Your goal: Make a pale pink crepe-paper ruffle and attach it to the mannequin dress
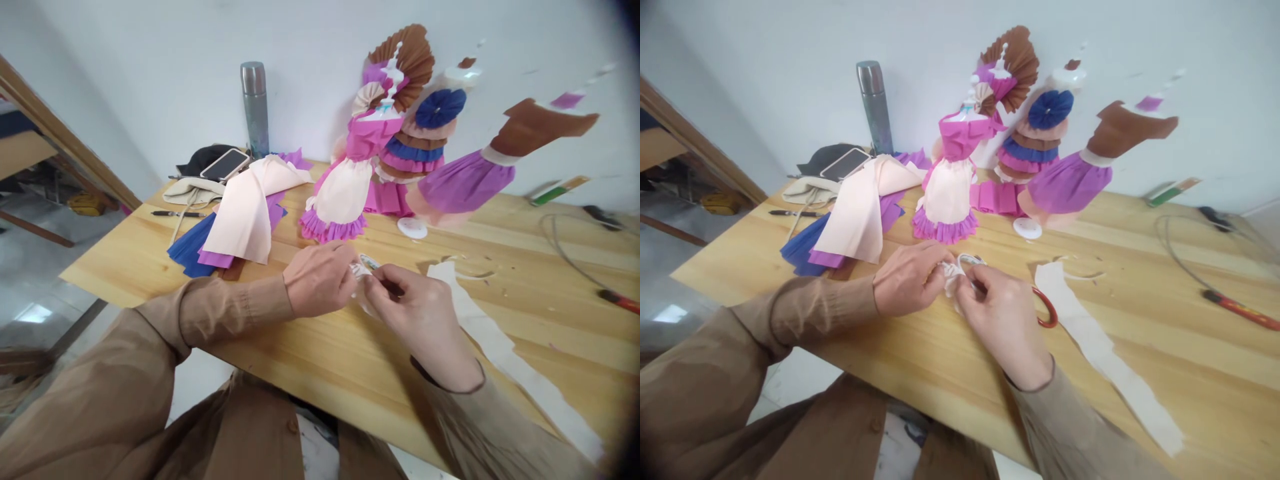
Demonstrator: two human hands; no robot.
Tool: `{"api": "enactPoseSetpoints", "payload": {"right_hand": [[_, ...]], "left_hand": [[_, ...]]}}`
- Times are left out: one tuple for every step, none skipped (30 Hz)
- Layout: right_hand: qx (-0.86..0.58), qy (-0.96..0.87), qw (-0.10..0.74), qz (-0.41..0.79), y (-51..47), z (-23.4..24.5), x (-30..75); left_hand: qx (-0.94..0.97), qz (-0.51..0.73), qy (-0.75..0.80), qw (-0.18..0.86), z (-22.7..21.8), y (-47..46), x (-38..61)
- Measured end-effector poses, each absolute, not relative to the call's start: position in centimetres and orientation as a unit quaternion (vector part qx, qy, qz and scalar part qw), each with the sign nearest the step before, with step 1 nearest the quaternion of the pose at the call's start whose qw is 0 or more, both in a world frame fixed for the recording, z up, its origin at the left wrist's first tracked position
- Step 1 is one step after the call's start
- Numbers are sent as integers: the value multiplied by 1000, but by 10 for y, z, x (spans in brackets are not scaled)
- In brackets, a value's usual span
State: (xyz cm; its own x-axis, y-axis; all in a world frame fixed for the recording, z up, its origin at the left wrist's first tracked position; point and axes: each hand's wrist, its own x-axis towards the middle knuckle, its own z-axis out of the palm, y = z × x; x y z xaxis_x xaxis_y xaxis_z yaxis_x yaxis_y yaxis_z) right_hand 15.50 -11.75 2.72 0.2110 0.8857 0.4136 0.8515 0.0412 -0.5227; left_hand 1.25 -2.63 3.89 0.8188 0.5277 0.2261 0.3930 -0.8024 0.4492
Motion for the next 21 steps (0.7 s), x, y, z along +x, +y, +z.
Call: {"api": "enactPoseSetpoints", "payload": {"right_hand": [[-690, -629, 357, 18, -118, 27, 154], [-689, -630, 359, 12, -118, 26, 154], [-688, -630, 361, 8, -119, 25, 154], [-686, -630, 364, 4, -119, 25, 154], [-685, -628, 370, 1, -120, 25, 154], [-683, -626, 378, -2, -121, 25, 154], [-680, -624, 385, -2, -122, 25, 155], [-676, -624, 392, -2, -122, 25, 155], [-672, -625, 398, 0, -123, 25, 156], [-667, -627, 402, 2, -123, 26, 156], [-661, -632, 405, 4, -123, 26, 156], [-656, -636, 406, 6, -122, 27, 156], [-652, -641, 405, 8, -122, 27, 155], [-651, -644, 402, 10, -122, 28, 155], [-651, -648, 394, 11, -122, 28, 154], [-652, -652, 387, 11, -122, 27, 154], [-653, -655, 380, 11, -122, 27, 154], [-655, -658, 373, 11, -122, 25, 154], [-656, -660, 367, 12, -122, 24, 154], [-657, -661, 362, 12, -122, 23, 154], [-657, -662, 360, 14, -121, 21, 154]], "left_hand": [[932, 170, 252, 195, 40, -26, 13], [931, 170, 260, 191, 41, -25, 12], [929, 175, 270, 183, 42, -23, 12], [925, 188, 280, 175, 42, -19, 11], [919, 204, 289, 172, 42, -14, 10], [912, 224, 294, 181, 42, -9, 9], [903, 240, 289, 209, 41, -3, 8], [889, 247, 287, 259, 39, 3, 7], [865, 249, 286, 329, 37, 8, 6], [833, 247, 281, 408, 35, 11, 6], [794, 242, 273, 486, 33, 12, 7], [752, 235, 261, 557, 30, 12, 8], [712, 229, 250, 615, 28, 10, 9], [678, 227, 245, 655, 27, 7, 11], [652, 228, 247, 680, 26, 4, 13], [634, 233, 255, 692, 25, 0, 15], [621, 239, 268, 696, 24, -3, 17], [613, 243, 281, 697, 24, -5, 19], [607, 240, 289, 701, 24, -7, 20], [601, 234, 292, 706, 24, -9, 21], [598, 225, 290, 713, 24, -10, 21]]}}
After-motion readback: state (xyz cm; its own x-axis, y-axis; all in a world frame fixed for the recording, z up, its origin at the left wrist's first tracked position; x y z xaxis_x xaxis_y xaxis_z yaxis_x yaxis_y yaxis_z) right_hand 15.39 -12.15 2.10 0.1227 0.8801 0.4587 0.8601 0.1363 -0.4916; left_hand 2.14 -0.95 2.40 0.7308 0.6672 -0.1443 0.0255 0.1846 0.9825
